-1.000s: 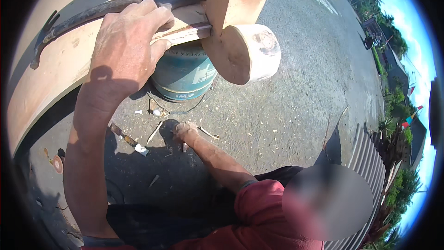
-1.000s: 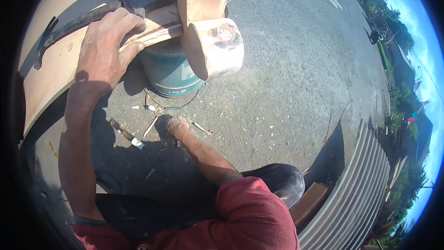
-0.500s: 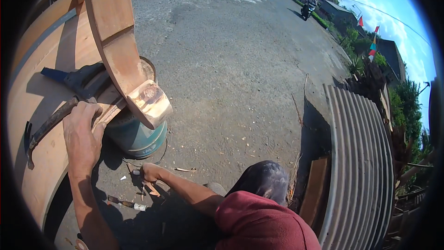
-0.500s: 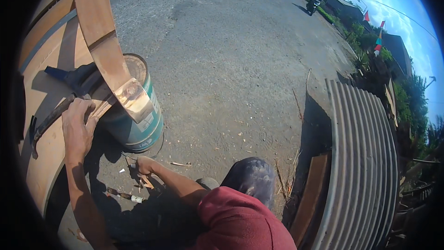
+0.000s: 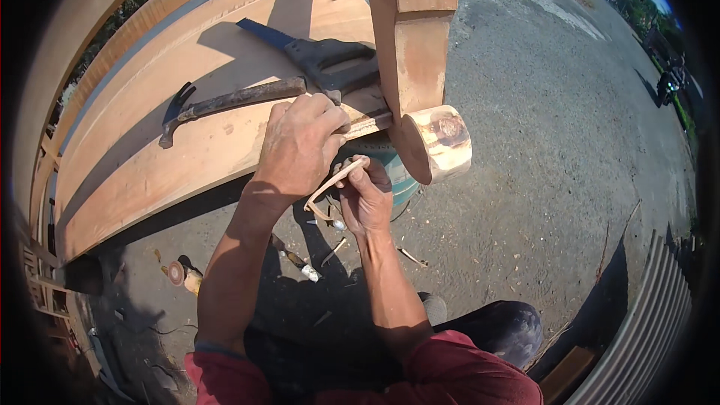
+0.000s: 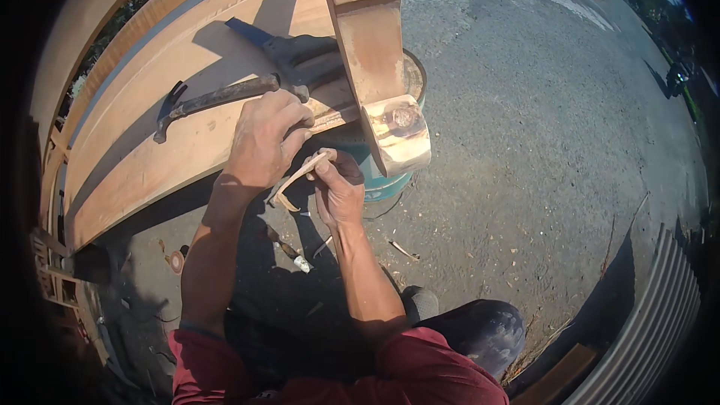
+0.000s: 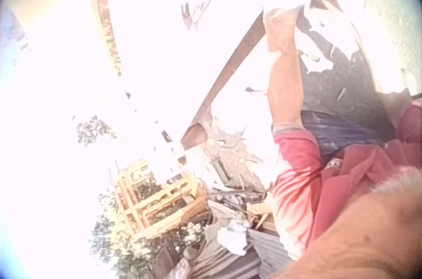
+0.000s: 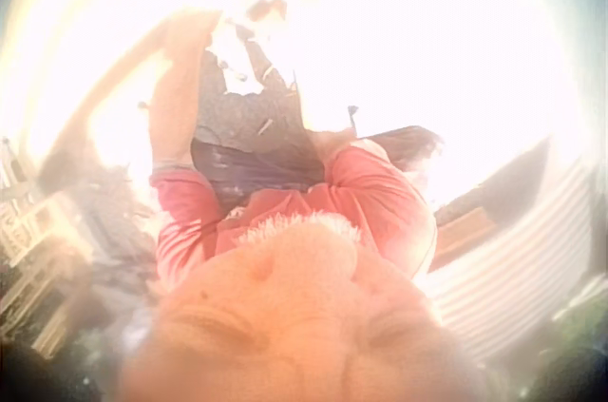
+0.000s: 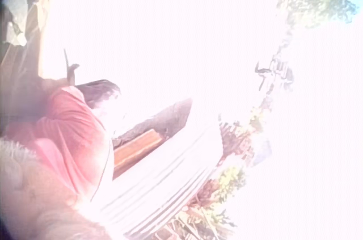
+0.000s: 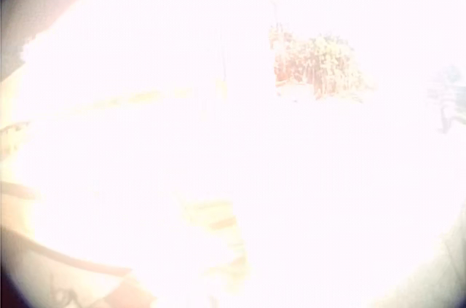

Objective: The person repairs a wooden bench by using a hammer to fit a wooden piece into a joint, applying glue to a small wooden shim, and inserting the shim into the gap at the base of the bench leg.

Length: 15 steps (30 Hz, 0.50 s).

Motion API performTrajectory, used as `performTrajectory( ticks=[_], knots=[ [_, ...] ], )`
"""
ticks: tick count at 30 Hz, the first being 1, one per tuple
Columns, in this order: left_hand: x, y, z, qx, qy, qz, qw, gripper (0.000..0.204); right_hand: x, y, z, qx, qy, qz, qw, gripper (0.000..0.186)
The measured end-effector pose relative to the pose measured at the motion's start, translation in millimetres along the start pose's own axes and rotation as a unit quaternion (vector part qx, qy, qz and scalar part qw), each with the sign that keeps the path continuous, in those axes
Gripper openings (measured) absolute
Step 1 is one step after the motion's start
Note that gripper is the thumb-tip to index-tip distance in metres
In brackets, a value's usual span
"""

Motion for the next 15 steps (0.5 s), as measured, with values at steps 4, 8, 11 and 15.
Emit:
performTrajectory(
  ticks=[4, 8, 11, 15],
  knots=[
    [-5, -11, 7, -0.015, 0.005, 0.005, 1.000, 0.012, -3, 24, -1, 0.029, -0.021, -0.041, 0.999, 0.017],
    [-1, -7, 4, -0.019, 0.007, 0.015, 1.000, 0.011, -2, 32, 14, -0.003, -0.015, -0.097, 0.995, 0.018],
    [2, -8, 1, -0.016, 0.000, 0.029, 0.999, 0.012, 6, 38, 22, 0.015, -0.028, -0.119, 0.992, 0.018],
    [10, -11, -4, 0.014, -0.008, 0.071, 0.997, 0.013, 14, 37, 21, 0.046, -0.038, -0.135, 0.989, 0.016]
  ],
)
Point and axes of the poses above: each hand's wrist, its own x-axis towards the middle knuckle, its own y-axis out of the palm, z = x × y, the point moved 5 cm from there along x, towards the middle knuckle, and after that the axes turned 5 degrees about y, right-handed, at the moved point
